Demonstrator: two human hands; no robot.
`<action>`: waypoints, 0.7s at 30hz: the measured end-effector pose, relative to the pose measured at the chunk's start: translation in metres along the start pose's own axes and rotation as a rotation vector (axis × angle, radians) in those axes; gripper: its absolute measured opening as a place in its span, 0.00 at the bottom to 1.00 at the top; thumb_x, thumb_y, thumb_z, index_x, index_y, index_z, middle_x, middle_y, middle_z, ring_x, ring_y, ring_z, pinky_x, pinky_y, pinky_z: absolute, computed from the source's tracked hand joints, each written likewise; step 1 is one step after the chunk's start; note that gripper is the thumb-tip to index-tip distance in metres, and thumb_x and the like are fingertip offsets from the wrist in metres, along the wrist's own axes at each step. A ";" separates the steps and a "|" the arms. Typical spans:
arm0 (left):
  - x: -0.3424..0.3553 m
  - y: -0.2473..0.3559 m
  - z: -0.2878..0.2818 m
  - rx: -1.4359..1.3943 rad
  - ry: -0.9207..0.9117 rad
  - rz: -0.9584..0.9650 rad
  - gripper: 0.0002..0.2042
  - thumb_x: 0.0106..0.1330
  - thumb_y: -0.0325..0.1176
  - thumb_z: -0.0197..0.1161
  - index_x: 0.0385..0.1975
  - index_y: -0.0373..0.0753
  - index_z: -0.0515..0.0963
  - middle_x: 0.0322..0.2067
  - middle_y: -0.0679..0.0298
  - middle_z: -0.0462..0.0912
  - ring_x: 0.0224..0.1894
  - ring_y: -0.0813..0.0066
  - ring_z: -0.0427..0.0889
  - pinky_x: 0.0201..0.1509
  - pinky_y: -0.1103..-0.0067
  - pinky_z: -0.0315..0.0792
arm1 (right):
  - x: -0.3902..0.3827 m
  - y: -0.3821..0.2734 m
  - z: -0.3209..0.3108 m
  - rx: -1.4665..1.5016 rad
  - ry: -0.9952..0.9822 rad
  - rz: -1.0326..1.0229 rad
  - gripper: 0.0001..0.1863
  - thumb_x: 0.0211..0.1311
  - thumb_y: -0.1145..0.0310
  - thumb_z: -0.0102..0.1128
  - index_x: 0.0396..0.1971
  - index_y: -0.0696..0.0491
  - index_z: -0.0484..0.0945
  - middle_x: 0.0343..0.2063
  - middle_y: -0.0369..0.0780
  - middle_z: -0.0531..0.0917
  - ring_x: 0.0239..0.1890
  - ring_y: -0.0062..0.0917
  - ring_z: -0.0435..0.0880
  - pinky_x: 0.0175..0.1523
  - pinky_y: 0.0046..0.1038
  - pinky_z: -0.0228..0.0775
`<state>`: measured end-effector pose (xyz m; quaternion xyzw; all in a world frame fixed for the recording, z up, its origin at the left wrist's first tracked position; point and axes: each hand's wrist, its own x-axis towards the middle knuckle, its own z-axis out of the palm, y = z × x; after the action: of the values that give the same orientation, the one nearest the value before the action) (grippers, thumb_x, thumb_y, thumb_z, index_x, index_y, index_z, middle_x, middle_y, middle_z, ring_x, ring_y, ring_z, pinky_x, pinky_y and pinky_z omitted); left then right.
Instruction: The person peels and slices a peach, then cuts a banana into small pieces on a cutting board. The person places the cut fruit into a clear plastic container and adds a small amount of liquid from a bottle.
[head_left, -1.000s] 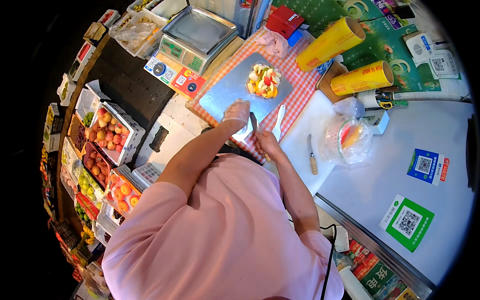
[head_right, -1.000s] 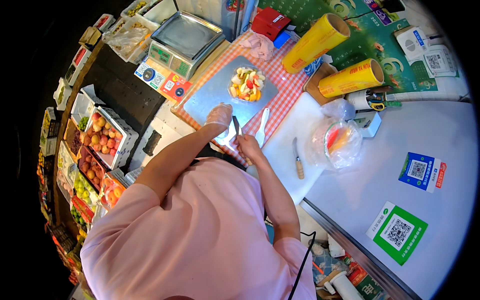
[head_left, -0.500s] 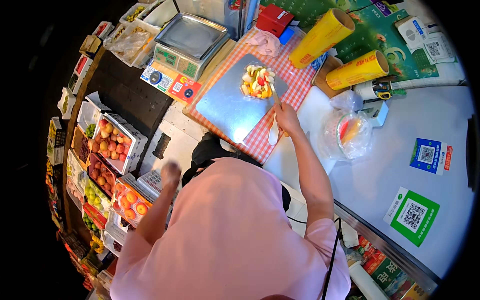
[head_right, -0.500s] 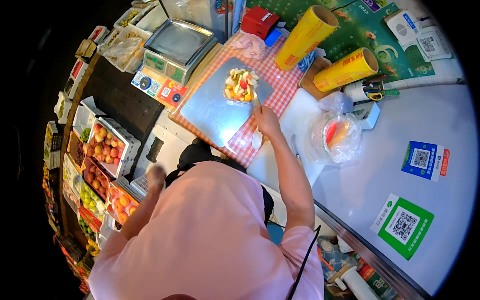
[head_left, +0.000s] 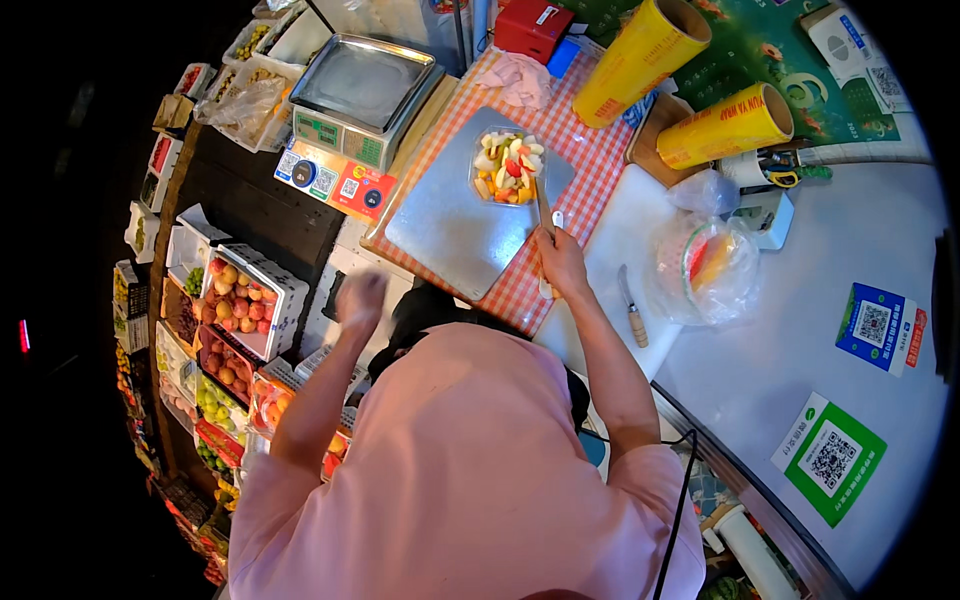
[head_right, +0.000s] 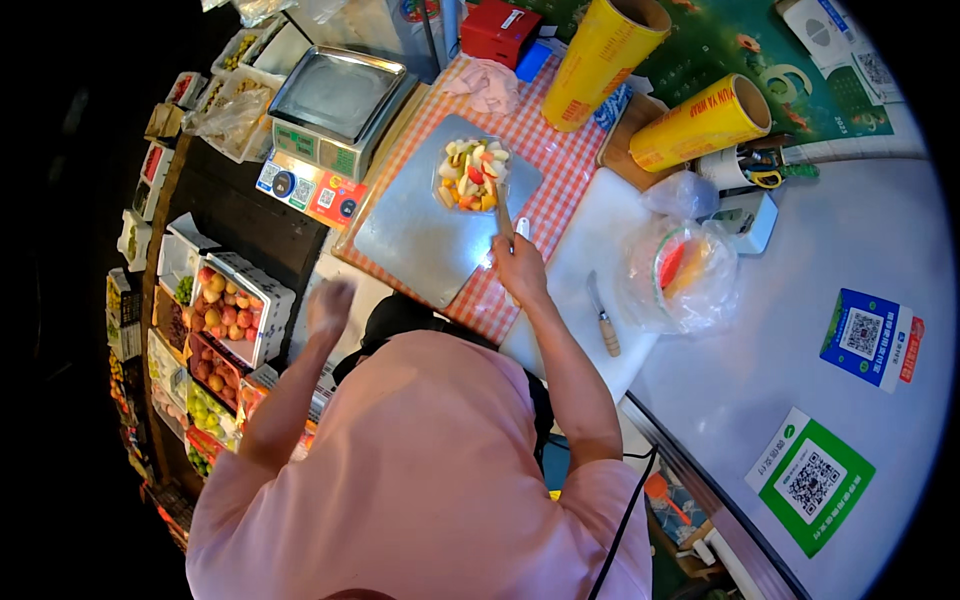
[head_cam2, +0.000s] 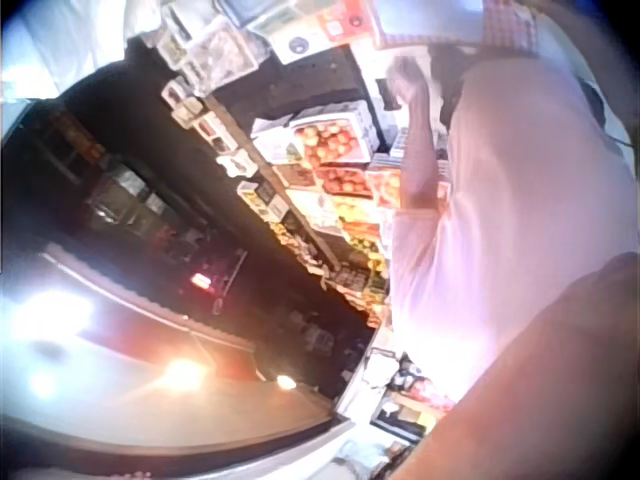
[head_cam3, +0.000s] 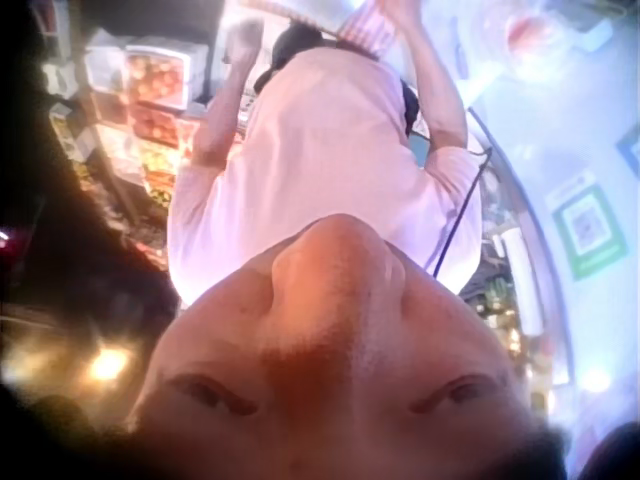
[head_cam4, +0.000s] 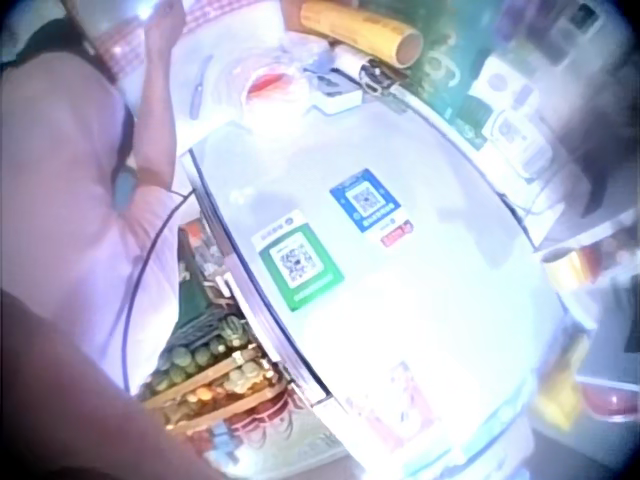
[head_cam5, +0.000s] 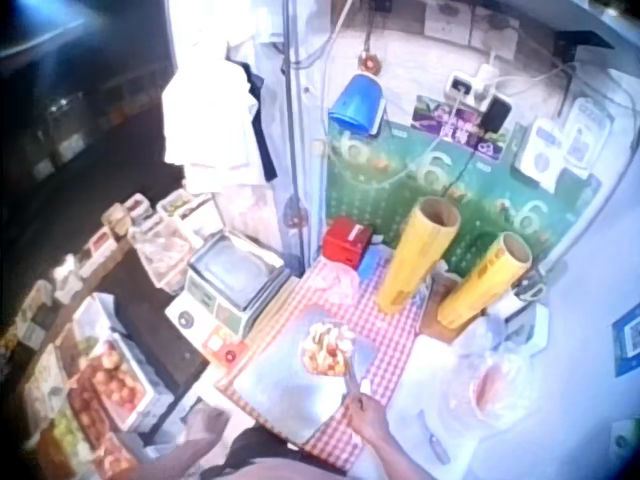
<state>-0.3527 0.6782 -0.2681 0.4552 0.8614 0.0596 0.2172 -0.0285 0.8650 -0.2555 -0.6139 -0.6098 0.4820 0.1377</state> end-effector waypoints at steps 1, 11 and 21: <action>0.035 0.035 -0.001 -0.155 0.034 0.093 0.09 0.64 0.36 0.62 0.34 0.37 0.84 0.37 0.50 0.84 0.42 0.49 0.82 0.48 0.61 0.74 | 0.002 -0.001 0.001 0.016 -0.003 0.005 0.23 0.73 0.53 0.48 0.33 0.60 0.79 0.19 0.45 0.82 0.21 0.34 0.83 0.29 0.37 0.72; 0.181 0.263 -0.009 0.445 -0.116 0.912 0.10 0.65 0.32 0.58 0.43 0.39 0.82 0.41 0.50 0.85 0.45 0.52 0.85 0.51 0.64 0.79 | -0.007 -0.001 -0.022 0.053 0.104 0.026 0.21 0.71 0.55 0.55 0.32 0.62 0.76 0.20 0.50 0.80 0.23 0.41 0.82 0.31 0.41 0.70; 0.171 0.248 -0.044 -0.133 -0.149 0.802 0.11 0.58 0.32 0.73 0.38 0.37 0.83 0.35 0.58 0.85 0.37 0.69 0.85 0.42 0.73 0.79 | -0.001 0.002 -0.027 0.106 0.127 0.011 0.20 0.70 0.56 0.57 0.32 0.61 0.76 0.19 0.50 0.80 0.22 0.43 0.82 0.31 0.43 0.70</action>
<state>-0.2674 0.9640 -0.2087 0.7430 0.5918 0.1618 0.2674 -0.0062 0.8755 -0.2432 -0.6384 -0.5702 0.4743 0.2058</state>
